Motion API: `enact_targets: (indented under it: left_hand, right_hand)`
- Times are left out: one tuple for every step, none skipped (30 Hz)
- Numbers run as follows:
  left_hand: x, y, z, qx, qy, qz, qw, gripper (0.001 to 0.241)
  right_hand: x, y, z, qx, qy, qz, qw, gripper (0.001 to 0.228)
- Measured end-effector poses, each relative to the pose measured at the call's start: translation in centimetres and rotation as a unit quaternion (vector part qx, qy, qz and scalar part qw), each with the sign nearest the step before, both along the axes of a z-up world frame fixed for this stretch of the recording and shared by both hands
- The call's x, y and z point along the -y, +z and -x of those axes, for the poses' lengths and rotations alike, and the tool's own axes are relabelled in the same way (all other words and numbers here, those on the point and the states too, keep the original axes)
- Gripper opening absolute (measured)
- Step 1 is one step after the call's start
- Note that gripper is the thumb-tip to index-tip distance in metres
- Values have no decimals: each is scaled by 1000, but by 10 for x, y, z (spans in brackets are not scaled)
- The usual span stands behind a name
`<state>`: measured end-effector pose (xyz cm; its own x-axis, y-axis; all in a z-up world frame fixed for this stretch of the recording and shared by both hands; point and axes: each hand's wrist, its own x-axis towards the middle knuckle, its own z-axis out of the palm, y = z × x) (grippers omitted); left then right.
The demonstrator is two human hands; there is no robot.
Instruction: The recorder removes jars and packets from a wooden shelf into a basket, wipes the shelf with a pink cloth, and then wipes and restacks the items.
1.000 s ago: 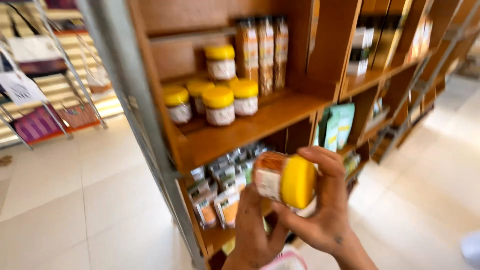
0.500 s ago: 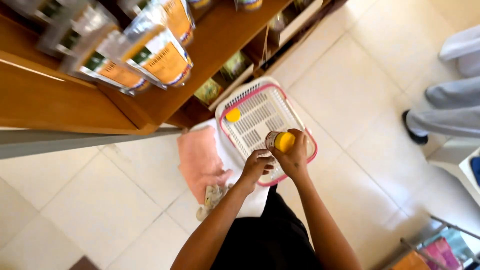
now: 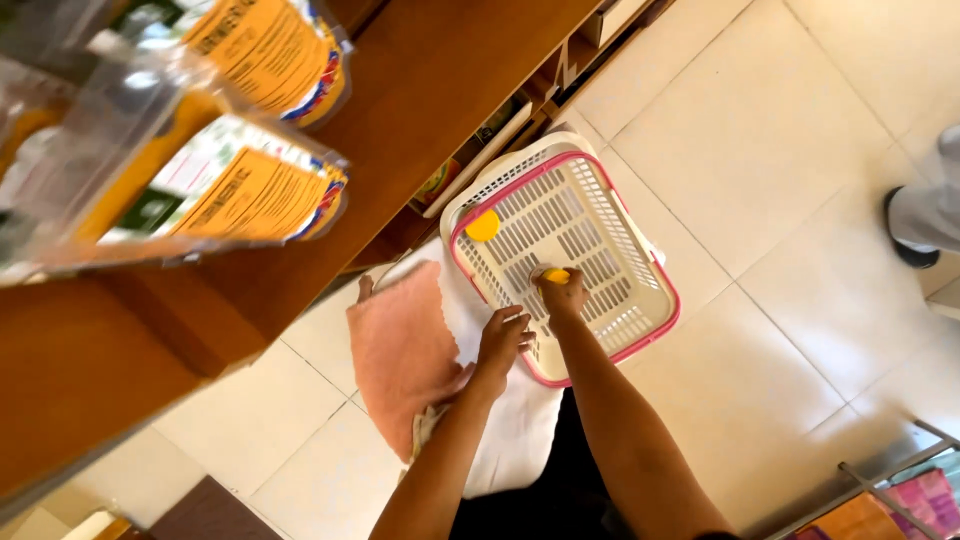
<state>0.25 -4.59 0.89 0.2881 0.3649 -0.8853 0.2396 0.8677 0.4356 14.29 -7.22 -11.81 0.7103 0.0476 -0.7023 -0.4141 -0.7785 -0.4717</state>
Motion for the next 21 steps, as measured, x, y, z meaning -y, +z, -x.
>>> enact_targets:
  left_hand:
    - [-1,1,2,-3,-4,1,1000,41]
    - [-1,2,1,1,-27,-11,1000,42]
    - [-1,5,1,5,-49,-24,998,43]
    - [-3,5,1,1,-51,-23,998,43]
    - [-3,7,3,-4,-60,-20,998,42]
    - [1,12,5,-9,-67,-13,998,42]
    - [4,14,7,-13,-67,-9,998,42]
    - [4,14,3,-11,-75,-17,997,42]
    - [5,16,-1,-9,-83,-25,996,42]
    - [6,11,-1,-5,-81,-30,996,42]
    - [8,6,-1,-5,-83,-21,996,41]
    - [10,2,2,-7,-83,-13,996,41]
    - [6,2,-2,-7,-81,-18,997,41]
    - [8,5,2,-13,-93,-20,995,40]
    - [11,9,5,-19,-106,-23,994,39]
    - [8,11,4,-20,-107,-23,994,39]
    - [7,14,3,-17,-104,-11,994,39]
    - [1,17,-3,-11,-99,-3,995,39]
    - [3,18,-2,-8,-100,-8,995,39]
    - [1,19,-7,4,-82,-10,997,35]
    - [-1,22,-10,16,-64,-11,998,31]
  right_hand:
    - [-12,-9,-2,-3,-4,1,1000,79]
    - [-24,-16,-7,-6,2,10,1000,82]
    - [-35,-23,-12,-9,9,18,1000,84]
    - [-47,-32,-16,-12,8,18,1000,84]
    - [-58,-40,-20,-31,8,-46,998,84]
    - [-64,-45,-22,-48,10,-107,993,84]
    - [-63,-35,-18,-52,9,-103,993,84]
    - [-68,-24,-24,-107,-30,-146,983,85]
    - [-72,-11,-29,-162,-69,-187,966,88]
    - [-65,-7,-29,-158,-67,-192,966,88]
    - [-58,-2,-28,-164,-66,-179,968,84]
    - [-51,2,-23,-172,-65,-165,969,81]
    - [-46,4,-26,-172,-62,-170,968,81]
    - [-34,7,-21,-172,-42,-157,972,74]
    - [-21,10,-17,-172,-21,-146,974,68]
    - [-10,12,-8,-172,-23,-146,974,68]
    - [2,15,0,-185,-17,-168,968,59]
    - [9,19,3,-194,-9,-194,961,51]
    - [20,27,14,-191,-9,-198,961,51]
    - [28,34,18,-155,17,-254,955,39]
    - [36,43,24,-119,43,-308,943,29]
